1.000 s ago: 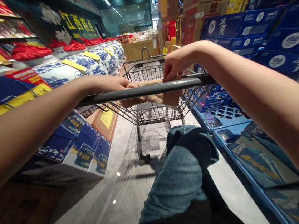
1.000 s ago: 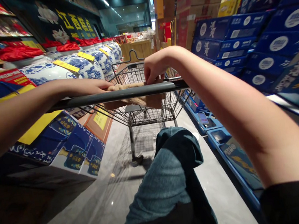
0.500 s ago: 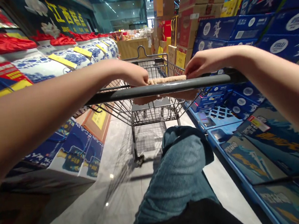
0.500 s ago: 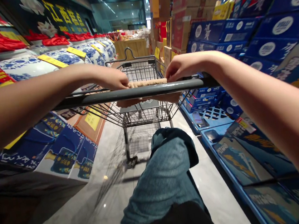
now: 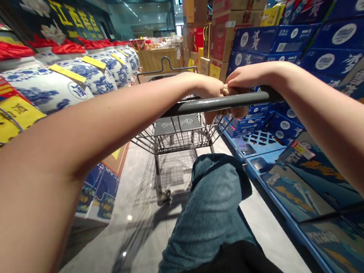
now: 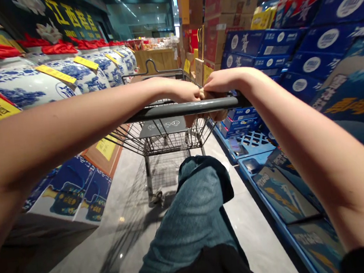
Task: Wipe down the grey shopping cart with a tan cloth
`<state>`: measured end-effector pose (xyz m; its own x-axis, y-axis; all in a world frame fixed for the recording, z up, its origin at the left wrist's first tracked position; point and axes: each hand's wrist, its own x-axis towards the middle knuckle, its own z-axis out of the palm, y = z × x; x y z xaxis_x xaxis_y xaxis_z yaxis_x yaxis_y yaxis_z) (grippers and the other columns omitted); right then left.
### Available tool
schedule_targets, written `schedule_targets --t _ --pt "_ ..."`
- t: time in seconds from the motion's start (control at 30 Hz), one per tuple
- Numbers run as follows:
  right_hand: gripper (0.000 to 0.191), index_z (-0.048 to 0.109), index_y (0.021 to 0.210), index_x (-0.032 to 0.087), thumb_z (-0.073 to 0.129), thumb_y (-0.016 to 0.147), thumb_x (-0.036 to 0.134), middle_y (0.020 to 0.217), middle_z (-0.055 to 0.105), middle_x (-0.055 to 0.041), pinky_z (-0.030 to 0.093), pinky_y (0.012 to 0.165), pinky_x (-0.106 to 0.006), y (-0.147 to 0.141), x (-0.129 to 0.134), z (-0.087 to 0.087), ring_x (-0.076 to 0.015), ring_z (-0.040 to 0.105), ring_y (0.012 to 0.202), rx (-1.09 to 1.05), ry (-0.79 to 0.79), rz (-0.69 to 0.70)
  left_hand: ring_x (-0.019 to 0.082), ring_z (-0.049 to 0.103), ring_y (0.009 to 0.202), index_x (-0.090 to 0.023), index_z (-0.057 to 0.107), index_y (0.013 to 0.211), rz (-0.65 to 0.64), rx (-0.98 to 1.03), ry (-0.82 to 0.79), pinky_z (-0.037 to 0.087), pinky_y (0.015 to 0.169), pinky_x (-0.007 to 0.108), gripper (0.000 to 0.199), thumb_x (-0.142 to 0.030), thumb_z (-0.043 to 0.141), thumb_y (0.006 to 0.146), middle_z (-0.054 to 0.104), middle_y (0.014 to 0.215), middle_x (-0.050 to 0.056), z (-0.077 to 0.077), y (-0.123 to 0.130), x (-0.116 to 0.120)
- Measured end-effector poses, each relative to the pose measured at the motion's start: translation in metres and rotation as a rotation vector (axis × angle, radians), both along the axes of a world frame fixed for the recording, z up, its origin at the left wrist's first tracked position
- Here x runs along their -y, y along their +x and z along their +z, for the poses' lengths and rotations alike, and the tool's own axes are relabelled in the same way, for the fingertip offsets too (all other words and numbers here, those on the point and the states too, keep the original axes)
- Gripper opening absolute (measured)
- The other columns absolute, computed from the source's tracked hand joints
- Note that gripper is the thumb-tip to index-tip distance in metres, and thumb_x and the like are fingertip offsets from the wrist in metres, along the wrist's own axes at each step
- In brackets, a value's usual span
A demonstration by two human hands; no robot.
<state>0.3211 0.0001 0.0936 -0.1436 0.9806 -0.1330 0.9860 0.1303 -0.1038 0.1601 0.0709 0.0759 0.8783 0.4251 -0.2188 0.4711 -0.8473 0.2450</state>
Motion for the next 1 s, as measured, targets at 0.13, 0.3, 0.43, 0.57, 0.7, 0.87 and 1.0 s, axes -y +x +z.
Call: schedule_targets --t 0.13,0.3,0.43,0.57,0.7,0.87,1.0 --pt "0.037 0.075 0.085 0.015 0.05 0.098 0.039 0.087 0.071 -0.0073 0.047 0.075 -0.032 0.003 -0.005 -0.002 -0.0192 0.062 0.081 0.054 -0.01 -0.059 0.029 0.054 0.118 -0.011 0.073 0.124 -0.024 -0.055 -0.019 0.037 0.106 0.035 0.051 -0.039 0.053 0.086 0.071 0.106 0.002 -0.002 -0.016 0.001" --pt "0.043 0.077 0.092 0.017 0.053 0.096 0.051 0.089 0.072 -0.0074 0.048 0.076 -0.033 -0.001 -0.007 -0.005 -0.0207 0.064 0.085 0.03 -0.036 0.024 0.026 0.058 0.108 -0.015 0.074 0.119 0.058 -0.11 0.007 0.042 0.099 0.033 0.05 -0.043 0.055 0.083 0.07 0.102 0.004 0.005 -0.067 0.002" --pt "0.047 0.078 0.103 0.014 0.057 0.093 0.055 0.091 0.071 -0.0087 0.048 0.075 -0.033 -0.01 -0.005 -0.004 -0.0223 0.065 0.087 0.025 -0.002 0.042 0.026 0.059 0.109 -0.017 0.074 0.12 0.104 -0.18 0.025 0.044 0.098 0.031 0.053 -0.049 0.052 0.084 0.069 0.098 0.004 0.009 -0.089 -0.001" --pt "0.047 0.077 0.107 0.012 0.063 0.089 0.052 0.089 0.069 -0.0077 0.046 0.072 -0.031 -0.018 0.0 -0.001 -0.0208 0.063 0.084 0.041 0.025 0.085 0.026 0.057 0.112 -0.016 0.073 0.123 0.05 -0.222 0.031 0.044 0.098 0.03 0.053 -0.045 0.055 0.082 0.069 0.103 0.003 0.009 -0.074 0.0" --pt "0.045 0.078 0.106 0.012 0.064 0.088 0.051 0.086 0.068 -0.0062 0.045 0.072 -0.031 -0.02 0.003 0.001 -0.0197 0.061 0.082 0.023 0.022 0.125 0.025 0.054 0.116 -0.015 0.072 0.127 -0.1 -0.16 -0.043 0.042 0.102 0.029 0.055 -0.038 0.057 0.08 0.071 0.113 0.002 0.006 -0.035 0.009" --pt "0.048 0.079 0.099 0.013 0.069 0.082 0.057 0.08 0.069 -0.0063 0.046 0.066 -0.031 -0.017 0.008 0.002 -0.0197 0.062 0.075 0.003 -0.013 0.105 0.026 0.057 0.112 -0.018 0.073 0.13 -0.037 -0.144 0.021 0.042 0.101 0.033 0.059 -0.037 0.059 0.075 0.072 0.111 0.002 0.003 -0.024 0.013" --pt "0.049 0.081 0.098 0.017 0.079 0.074 0.059 0.078 0.069 -0.0042 0.048 0.064 -0.031 -0.015 0.009 0.0 -0.0193 0.063 0.072 -0.012 -0.08 0.108 0.025 0.059 0.104 -0.017 0.075 0.126 0.065 -0.172 0.155 0.044 0.096 0.032 0.056 -0.04 0.056 0.079 0.072 0.104 0.003 0.004 -0.064 0.011"
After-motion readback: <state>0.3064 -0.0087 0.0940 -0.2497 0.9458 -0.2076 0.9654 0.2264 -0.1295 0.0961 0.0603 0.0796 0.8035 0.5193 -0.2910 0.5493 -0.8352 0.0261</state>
